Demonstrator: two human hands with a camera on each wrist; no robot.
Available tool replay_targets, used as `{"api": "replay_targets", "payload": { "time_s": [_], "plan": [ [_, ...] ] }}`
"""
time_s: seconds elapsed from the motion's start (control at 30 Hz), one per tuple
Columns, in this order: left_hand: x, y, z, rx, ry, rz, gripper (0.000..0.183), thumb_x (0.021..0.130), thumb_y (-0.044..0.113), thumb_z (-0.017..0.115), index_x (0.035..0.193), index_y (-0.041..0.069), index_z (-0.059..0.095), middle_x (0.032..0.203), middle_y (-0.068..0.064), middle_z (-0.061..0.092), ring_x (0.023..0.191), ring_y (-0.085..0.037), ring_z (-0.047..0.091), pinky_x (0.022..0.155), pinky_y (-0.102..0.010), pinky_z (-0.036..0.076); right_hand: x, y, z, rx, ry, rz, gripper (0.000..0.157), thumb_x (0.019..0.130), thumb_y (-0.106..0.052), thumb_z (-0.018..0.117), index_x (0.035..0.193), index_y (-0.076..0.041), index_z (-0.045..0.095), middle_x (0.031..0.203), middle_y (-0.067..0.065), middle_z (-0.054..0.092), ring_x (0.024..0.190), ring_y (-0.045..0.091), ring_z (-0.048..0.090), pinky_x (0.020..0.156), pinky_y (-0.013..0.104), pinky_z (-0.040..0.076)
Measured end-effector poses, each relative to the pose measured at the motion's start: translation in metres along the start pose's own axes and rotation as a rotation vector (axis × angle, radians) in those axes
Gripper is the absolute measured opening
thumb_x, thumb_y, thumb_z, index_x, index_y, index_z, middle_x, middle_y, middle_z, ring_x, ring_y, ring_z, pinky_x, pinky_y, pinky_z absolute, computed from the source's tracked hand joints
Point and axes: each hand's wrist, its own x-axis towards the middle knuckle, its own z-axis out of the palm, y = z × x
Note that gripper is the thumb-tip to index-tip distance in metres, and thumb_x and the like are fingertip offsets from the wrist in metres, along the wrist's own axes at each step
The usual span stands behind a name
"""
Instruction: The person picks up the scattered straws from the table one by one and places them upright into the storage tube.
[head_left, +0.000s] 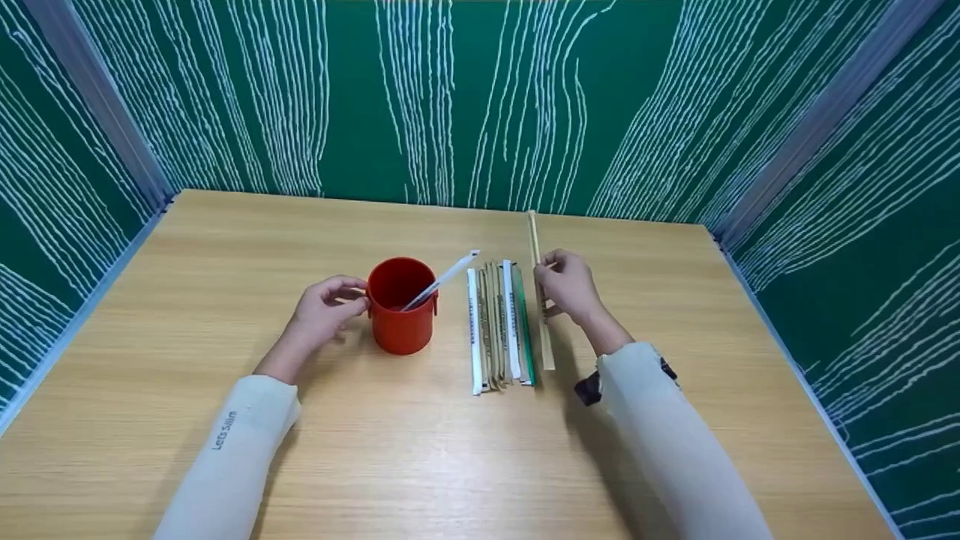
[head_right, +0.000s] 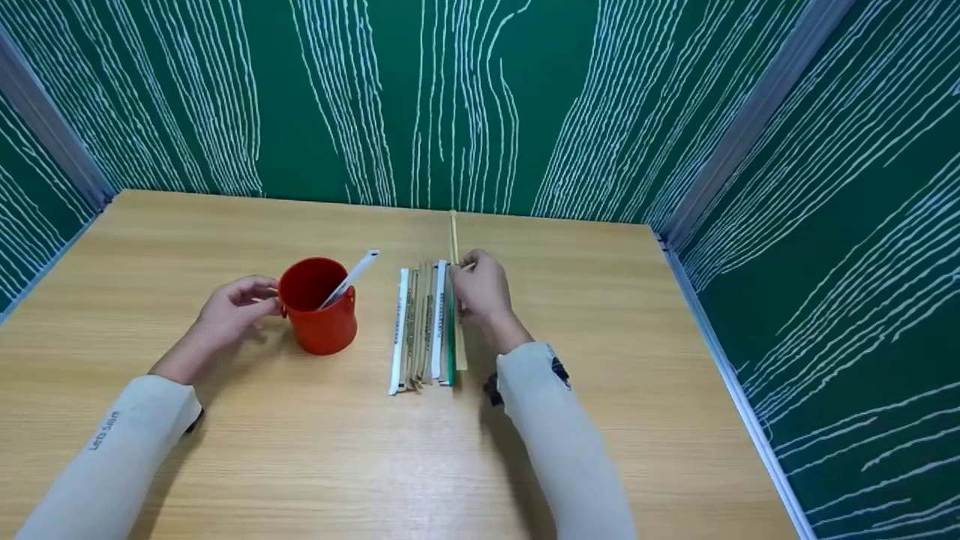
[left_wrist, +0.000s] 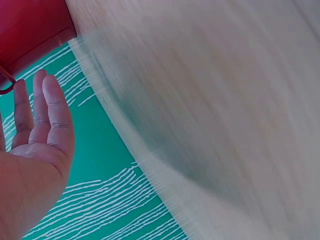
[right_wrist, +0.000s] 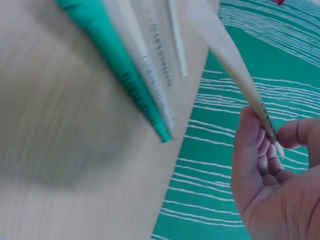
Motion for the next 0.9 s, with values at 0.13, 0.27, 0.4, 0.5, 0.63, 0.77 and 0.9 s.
{"api": "replay_targets", "payload": {
  "time_s": [0.13, 0.27, 0.4, 0.5, 0.63, 0.77, 0.9],
  "plan": [
    [-0.001, 0.001, -0.002, 0.005, -0.003, -0.019, 0.031, 0.091, 0.025, 0.066, 0.120, 0.016, 0.061, 0.121, -0.009, 0.062, 0.102, -0.022, 0.058, 0.074, -0.040, 0.055, -0.002, -0.010, 0.003, 0.038, 0.023, -0.063, 0.018, 0.096, -0.019, 0.047, 0.107, -0.005, 0.053, 0.088, 0.012, 0.055, 0.069, 0.020, 0.059, 0.057, 0.037, 0.058],
    [-0.002, 0.003, -0.003, 0.005, -0.019, -0.024, 0.030, 0.092, 0.024, 0.065, 0.120, 0.017, 0.060, 0.123, -0.009, 0.061, 0.105, -0.024, 0.057, 0.077, -0.042, 0.056, -0.006, -0.021, 0.005, 0.082, 0.077, -0.134, 0.015, 0.095, -0.016, 0.048, 0.104, -0.006, 0.053, 0.087, 0.012, 0.058, 0.066, 0.019, 0.064, 0.051, 0.029, 0.054],
    [-0.001, 0.003, -0.001, 0.001, -0.024, -0.013, 0.029, 0.092, 0.023, 0.065, 0.120, 0.016, 0.060, 0.123, -0.010, 0.060, 0.104, -0.023, 0.058, 0.077, -0.041, 0.055, -0.014, -0.033, 0.007, 0.164, 0.103, -0.199, 0.015, 0.095, -0.012, 0.049, 0.106, -0.002, 0.053, 0.088, 0.010, 0.058, 0.065, 0.018, 0.065, 0.051, 0.024, 0.052],
    [-0.001, 0.002, 0.000, -0.006, -0.025, -0.008, 0.030, 0.093, 0.022, 0.064, 0.121, 0.014, 0.059, 0.124, -0.012, 0.060, 0.104, -0.023, 0.058, 0.078, -0.040, 0.055, -0.020, -0.042, 0.011, 0.229, 0.096, -0.253, 0.016, 0.095, -0.009, 0.050, 0.107, 0.000, 0.053, 0.089, 0.010, 0.059, 0.066, 0.018, 0.067, 0.053, 0.022, 0.053],
    [-0.002, 0.002, 0.000, -0.010, -0.026, -0.004, 0.030, 0.093, 0.024, 0.064, 0.121, 0.016, 0.059, 0.124, -0.010, 0.060, 0.104, -0.024, 0.057, 0.078, -0.041, 0.055, -0.027, -0.053, 0.015, 0.283, 0.099, -0.327, 0.016, 0.094, -0.007, 0.051, 0.107, 0.002, 0.053, 0.090, 0.011, 0.061, 0.070, 0.019, 0.068, 0.056, 0.023, 0.054],
    [-0.001, 0.000, 0.000, -0.006, -0.019, 0.000, 0.029, 0.092, 0.024, 0.064, 0.120, 0.017, 0.060, 0.123, -0.009, 0.060, 0.102, -0.023, 0.058, 0.073, -0.041, 0.056, -0.031, -0.060, 0.018, 0.305, 0.122, -0.378, 0.012, 0.093, -0.006, 0.053, 0.104, 0.000, 0.055, 0.091, 0.011, 0.063, 0.076, 0.021, 0.066, 0.059, 0.023, 0.053],
    [0.000, -0.001, 0.000, -0.019, -0.020, -0.006, 0.029, 0.092, 0.022, 0.064, 0.120, 0.014, 0.060, 0.122, -0.010, 0.061, 0.098, -0.020, 0.059, 0.071, -0.043, 0.055, -0.034, -0.064, 0.021, 0.322, 0.135, -0.413, 0.009, 0.093, -0.005, 0.054, 0.101, -0.002, 0.055, 0.091, 0.009, 0.063, 0.077, 0.017, 0.063, 0.061, 0.023, 0.052]
  ]
}}
